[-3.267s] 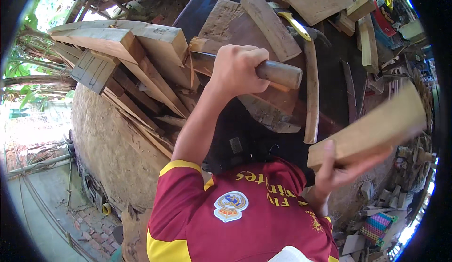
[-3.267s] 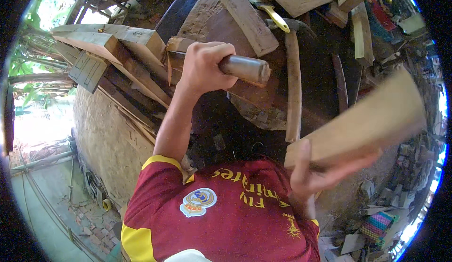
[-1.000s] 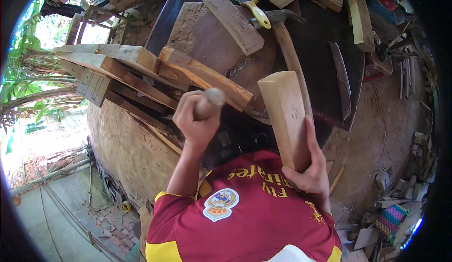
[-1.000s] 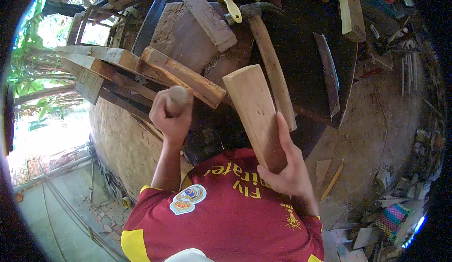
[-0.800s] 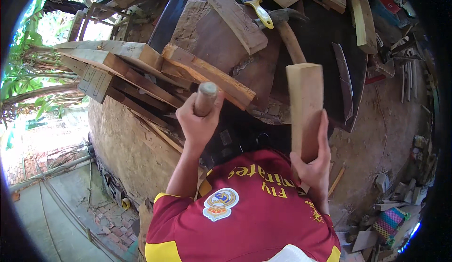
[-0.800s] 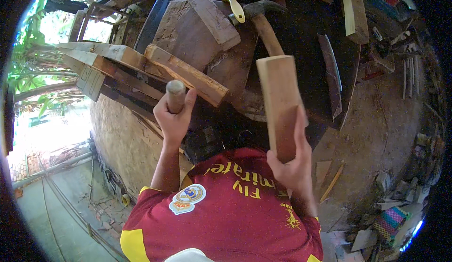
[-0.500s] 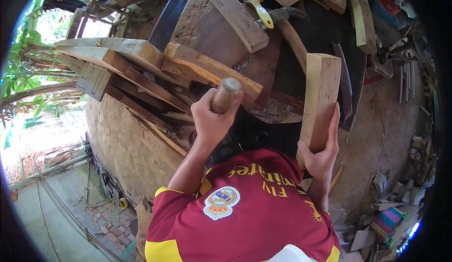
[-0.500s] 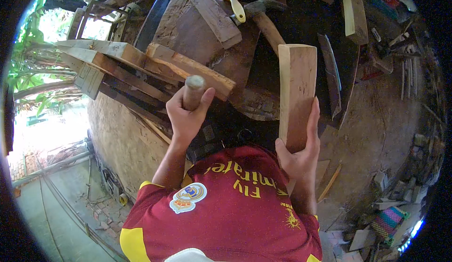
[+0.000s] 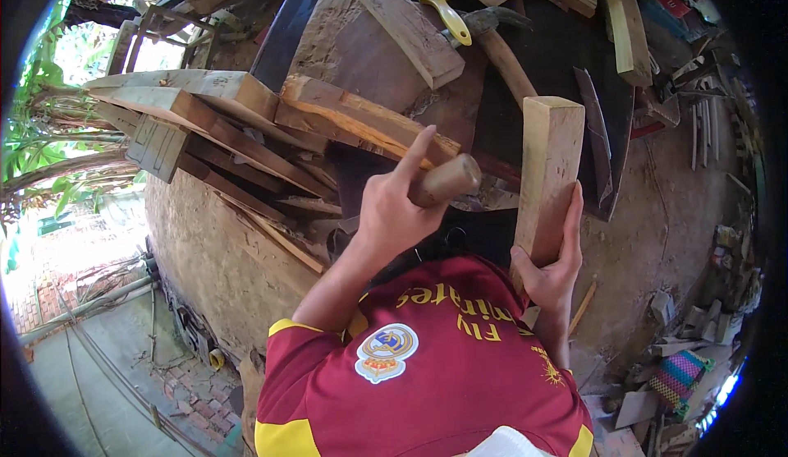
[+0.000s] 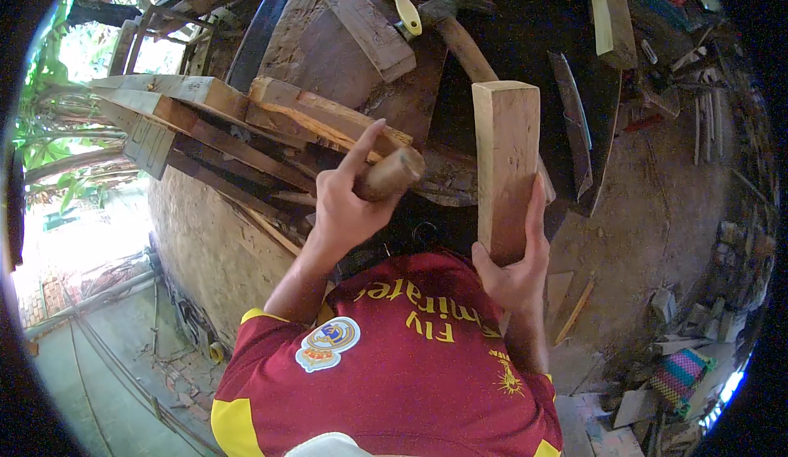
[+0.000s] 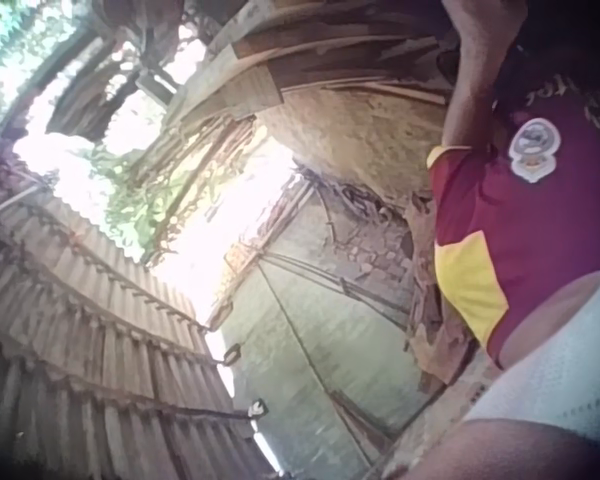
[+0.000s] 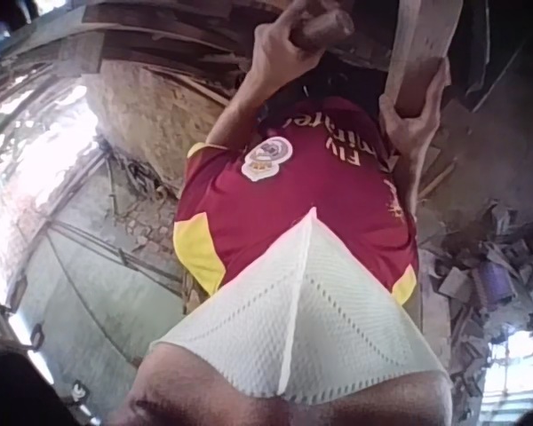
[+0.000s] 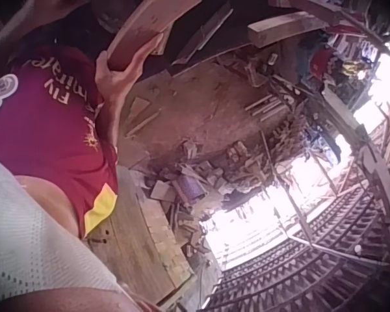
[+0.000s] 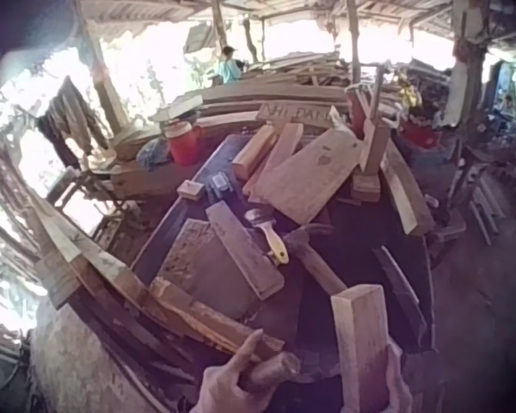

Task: The person carves a rectangular wooden block using a chisel and a wooden mallet. They repeatedly strike the chisel to remove wood shavings, rotate the block to work on different sides, and occasionally brush away debris. The task continues throughout the clip with consistent shaping of the wood.

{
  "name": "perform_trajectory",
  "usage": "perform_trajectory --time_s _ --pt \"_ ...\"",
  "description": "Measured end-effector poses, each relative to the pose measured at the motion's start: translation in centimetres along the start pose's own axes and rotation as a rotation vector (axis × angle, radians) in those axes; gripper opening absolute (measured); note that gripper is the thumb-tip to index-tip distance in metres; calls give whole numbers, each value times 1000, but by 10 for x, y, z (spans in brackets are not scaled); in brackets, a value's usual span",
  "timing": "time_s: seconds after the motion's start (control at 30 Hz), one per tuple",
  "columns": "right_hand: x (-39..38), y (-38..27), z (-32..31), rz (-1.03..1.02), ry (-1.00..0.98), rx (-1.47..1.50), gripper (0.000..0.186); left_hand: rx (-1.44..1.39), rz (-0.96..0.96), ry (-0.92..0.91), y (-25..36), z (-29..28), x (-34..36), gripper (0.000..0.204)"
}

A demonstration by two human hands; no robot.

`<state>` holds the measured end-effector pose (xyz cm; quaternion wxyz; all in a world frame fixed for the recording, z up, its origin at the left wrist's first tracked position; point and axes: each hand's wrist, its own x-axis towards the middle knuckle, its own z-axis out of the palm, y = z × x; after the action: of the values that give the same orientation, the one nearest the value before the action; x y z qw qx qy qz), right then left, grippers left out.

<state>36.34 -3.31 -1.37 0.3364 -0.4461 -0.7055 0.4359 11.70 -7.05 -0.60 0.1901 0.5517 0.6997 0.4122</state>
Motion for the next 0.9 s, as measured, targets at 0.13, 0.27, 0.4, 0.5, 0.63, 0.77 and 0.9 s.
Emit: perform_trajectory --time_s 0.13,0.27,0.4,0.5,0.63,0.77,0.9 --pt "-1 2 0 -34 8 -39 107 2 39 24 -2 9 -4 68" --pt "-2 3 0 -24 9 -30 106 -45 56 -76 -2 -2 -10 66" --pt "-1 3 0 18 19 10 106 4 16 -278 -10 -37 -12 70" --pt "0 4 0 -46 41 -71 104 103 8 -262 -20 -64 -15 69" --pt "2 5 1 -76 35 -80 104 29 -178 19 -24 -76 -25 70" --pt "3 4 5 -53 12 -57 105 113 -123 220 -15 -55 -30 71" --pt "3 -1 8 -99 6 -74 102 232 -81 329 -13 -40 -26 59"
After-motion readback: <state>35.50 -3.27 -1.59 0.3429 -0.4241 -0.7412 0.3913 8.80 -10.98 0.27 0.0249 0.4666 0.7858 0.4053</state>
